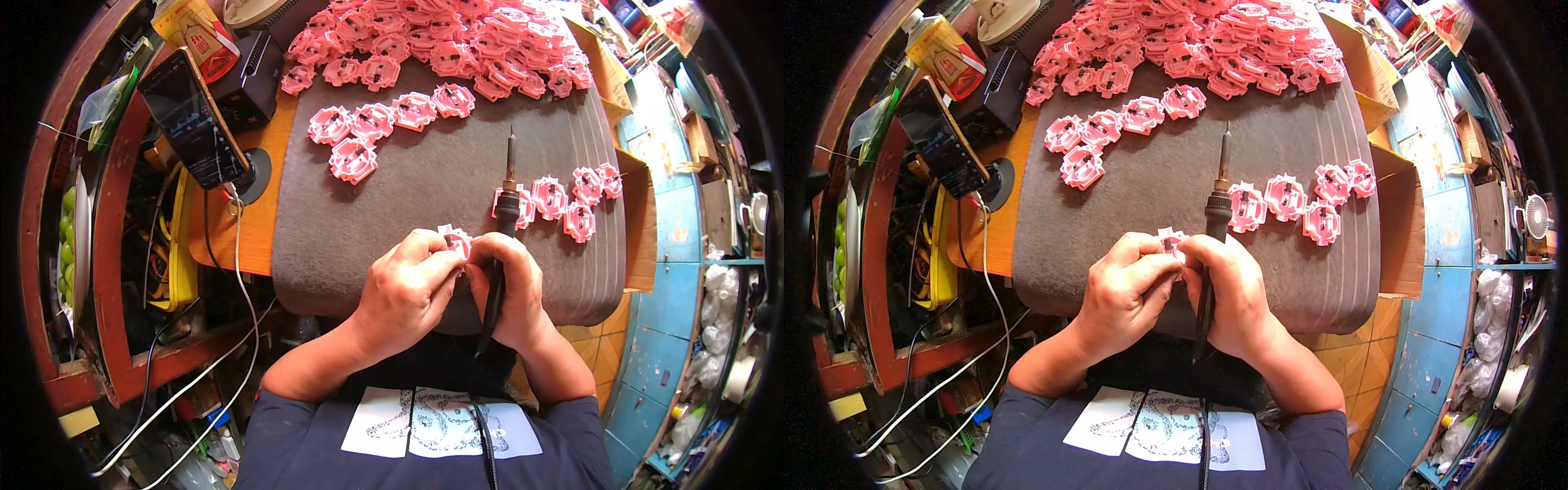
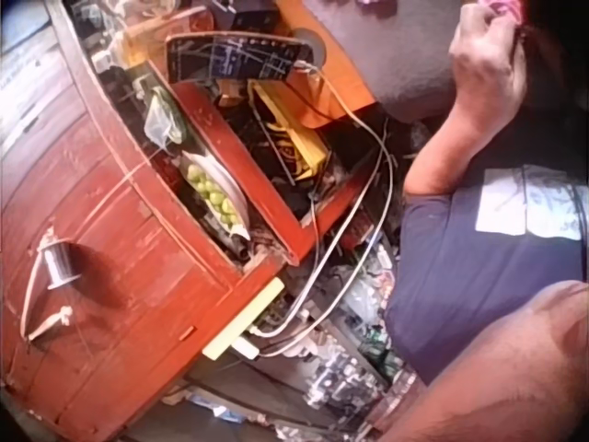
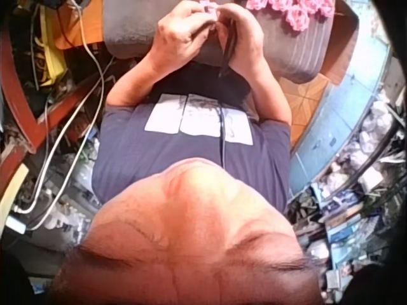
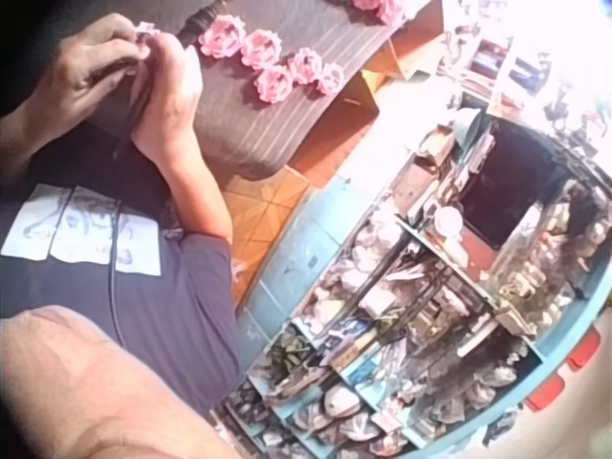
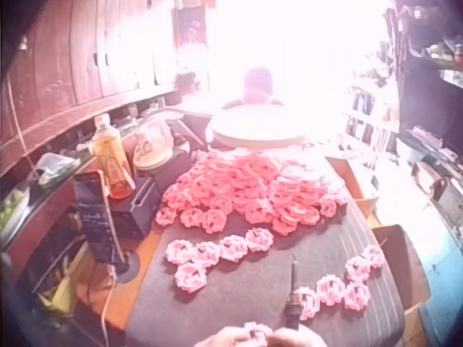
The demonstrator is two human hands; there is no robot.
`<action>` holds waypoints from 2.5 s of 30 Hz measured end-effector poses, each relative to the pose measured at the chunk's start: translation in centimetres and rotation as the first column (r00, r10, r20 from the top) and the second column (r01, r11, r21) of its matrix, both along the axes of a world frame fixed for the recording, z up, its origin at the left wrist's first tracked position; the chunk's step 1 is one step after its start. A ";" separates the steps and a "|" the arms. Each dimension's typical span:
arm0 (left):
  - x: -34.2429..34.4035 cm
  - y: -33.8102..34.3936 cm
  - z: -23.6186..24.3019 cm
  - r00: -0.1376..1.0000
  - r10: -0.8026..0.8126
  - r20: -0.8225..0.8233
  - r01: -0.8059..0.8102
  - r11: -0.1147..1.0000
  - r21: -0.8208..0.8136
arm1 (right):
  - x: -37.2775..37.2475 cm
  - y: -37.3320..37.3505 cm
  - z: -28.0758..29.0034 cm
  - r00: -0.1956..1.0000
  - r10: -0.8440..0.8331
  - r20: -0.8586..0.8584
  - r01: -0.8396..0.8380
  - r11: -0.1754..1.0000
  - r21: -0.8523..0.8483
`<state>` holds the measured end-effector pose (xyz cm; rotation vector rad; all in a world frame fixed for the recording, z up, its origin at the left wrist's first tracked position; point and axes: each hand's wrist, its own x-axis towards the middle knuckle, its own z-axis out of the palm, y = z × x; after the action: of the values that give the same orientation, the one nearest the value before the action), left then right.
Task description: The person uses a soldering iron to apply heat to small pink plastic components on a workbench. They pick up each piece, apply the soldering iron to specific areas, and place the finished pieces into a cardboard box.
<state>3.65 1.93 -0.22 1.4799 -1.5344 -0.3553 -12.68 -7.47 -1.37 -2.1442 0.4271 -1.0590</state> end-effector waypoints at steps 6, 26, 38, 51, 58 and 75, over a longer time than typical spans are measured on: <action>0.1 -0.1 -0.7 1.000 -0.005 0.016 0.006 0.997 -0.072 | 0.0 -0.2 0.2 0.999 0.011 -0.047 -0.010 1.000 0.007; -0.5 0.3 -1.2 0.994 0.104 0.010 -0.102 0.987 -0.126 | -0.3 0.7 0.1 1.000 0.004 -0.007 -0.005 0.963 -0.268; -0.6 0.0 -0.7 0.994 0.104 0.041 -0.099 0.990 -0.099 | -2.9 0.4 -0.2 0.989 0.042 0.142 -0.016 0.983 -0.183; -0.9 -0.1 -0.7 0.990 0.122 0.068 -0.115 0.988 -0.102 | -6.8 2.0 3.1 0.998 0.068 -0.005 -0.067 0.966 -0.252; -0.8 -0.1 -0.9 0.990 0.119 0.073 -0.112 0.989 -0.099 | -6.1 2.3 2.6 0.997 0.075 -0.019 -0.078 0.969 -0.235; -0.7 0.2 -1.1 0.990 0.105 0.092 -0.097 0.991 -0.092 | -5.7 2.4 2.6 0.998 0.069 -0.013 -0.070 0.967 -0.244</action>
<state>2.99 2.08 -1.30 1.5177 -1.5241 -0.1571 -18.41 -5.09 1.20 -2.3589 0.2300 -1.1159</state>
